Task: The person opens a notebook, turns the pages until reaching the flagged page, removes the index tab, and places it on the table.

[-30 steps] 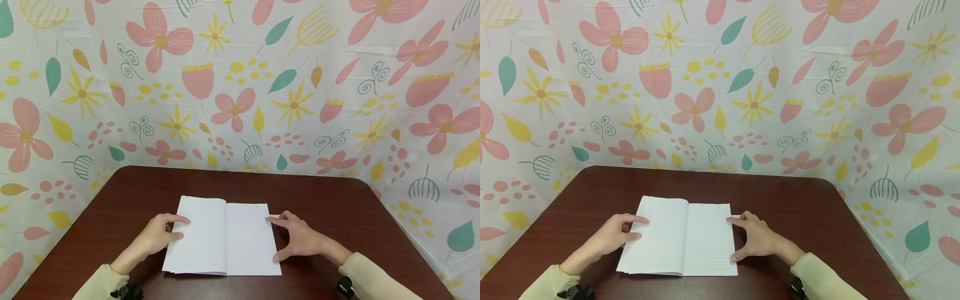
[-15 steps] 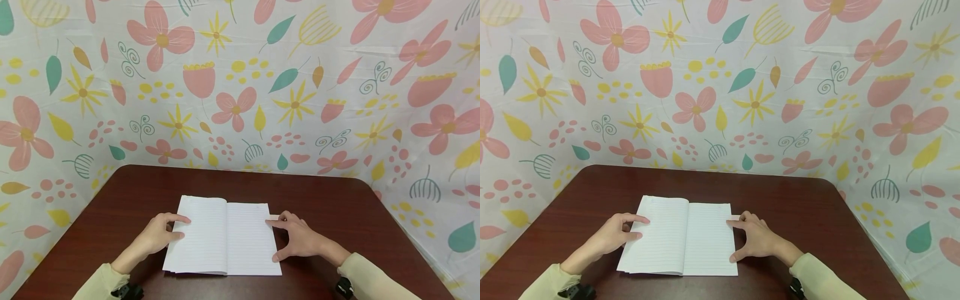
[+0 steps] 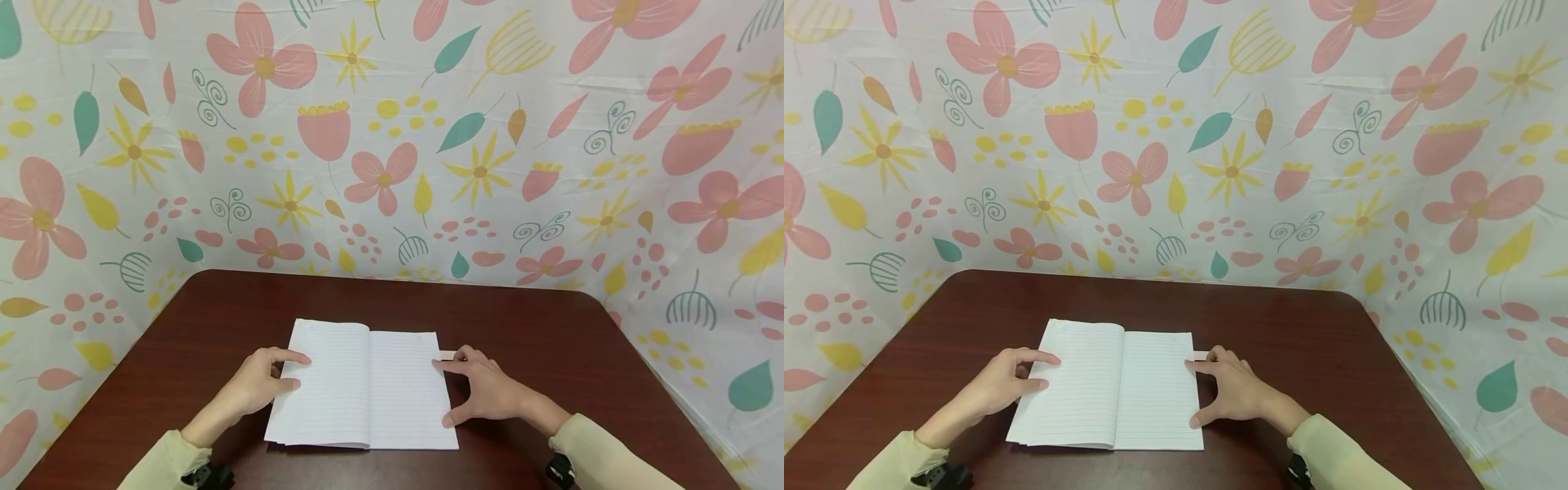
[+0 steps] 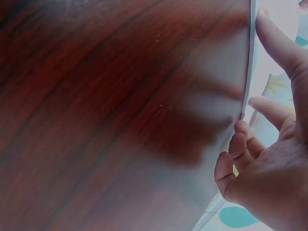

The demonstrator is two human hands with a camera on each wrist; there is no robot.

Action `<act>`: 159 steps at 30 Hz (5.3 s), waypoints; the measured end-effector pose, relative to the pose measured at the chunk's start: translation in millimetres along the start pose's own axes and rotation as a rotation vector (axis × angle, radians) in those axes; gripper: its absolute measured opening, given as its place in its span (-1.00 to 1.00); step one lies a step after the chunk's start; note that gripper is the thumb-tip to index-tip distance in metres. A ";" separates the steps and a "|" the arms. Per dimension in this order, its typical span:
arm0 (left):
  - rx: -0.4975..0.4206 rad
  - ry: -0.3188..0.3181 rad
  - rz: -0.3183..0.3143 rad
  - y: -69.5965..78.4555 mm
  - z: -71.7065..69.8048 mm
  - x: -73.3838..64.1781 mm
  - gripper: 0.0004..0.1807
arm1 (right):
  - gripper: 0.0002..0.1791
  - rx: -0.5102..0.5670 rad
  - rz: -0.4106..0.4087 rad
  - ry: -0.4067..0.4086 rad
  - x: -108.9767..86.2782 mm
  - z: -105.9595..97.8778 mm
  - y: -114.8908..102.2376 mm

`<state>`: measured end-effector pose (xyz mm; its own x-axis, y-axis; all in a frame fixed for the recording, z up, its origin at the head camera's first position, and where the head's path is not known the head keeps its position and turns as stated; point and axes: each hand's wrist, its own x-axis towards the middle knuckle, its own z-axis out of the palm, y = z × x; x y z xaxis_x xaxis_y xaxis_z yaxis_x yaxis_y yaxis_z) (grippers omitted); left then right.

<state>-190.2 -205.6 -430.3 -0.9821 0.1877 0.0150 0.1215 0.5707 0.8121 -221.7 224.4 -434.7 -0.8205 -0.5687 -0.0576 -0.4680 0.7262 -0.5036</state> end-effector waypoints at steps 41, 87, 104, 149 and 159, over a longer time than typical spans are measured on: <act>-0.006 0.003 0.013 2.1 -0.9 -1.6 -0.65 | -0.09 0.002 -0.050 0.014 25.3 12.1 -25.7; -0.002 0.015 -0.013 4.5 -0.2 -1.7 -0.65 | -0.30 0.618 -0.127 0.080 59.4 20.8 -79.0; -0.011 0.020 -0.014 4.5 0.6 -2.4 -0.64 | 0.23 0.730 -0.103 0.104 75.7 37.0 -103.5; -0.031 0.027 -0.055 4.3 -1.8 -2.0 -0.31 | -0.59 0.667 -0.073 -0.055 110.0 66.3 -150.6; -0.045 0.016 -0.076 4.5 -1.0 -1.9 -0.68 | -0.67 0.684 -0.096 -0.058 111.9 67.1 -153.6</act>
<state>-187.9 -204.2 -426.1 -0.9905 0.1317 -0.0388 0.0398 0.5461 0.8368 -219.6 23.3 -421.6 -0.7583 -0.6516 -0.0218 -0.2098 0.2755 -0.9381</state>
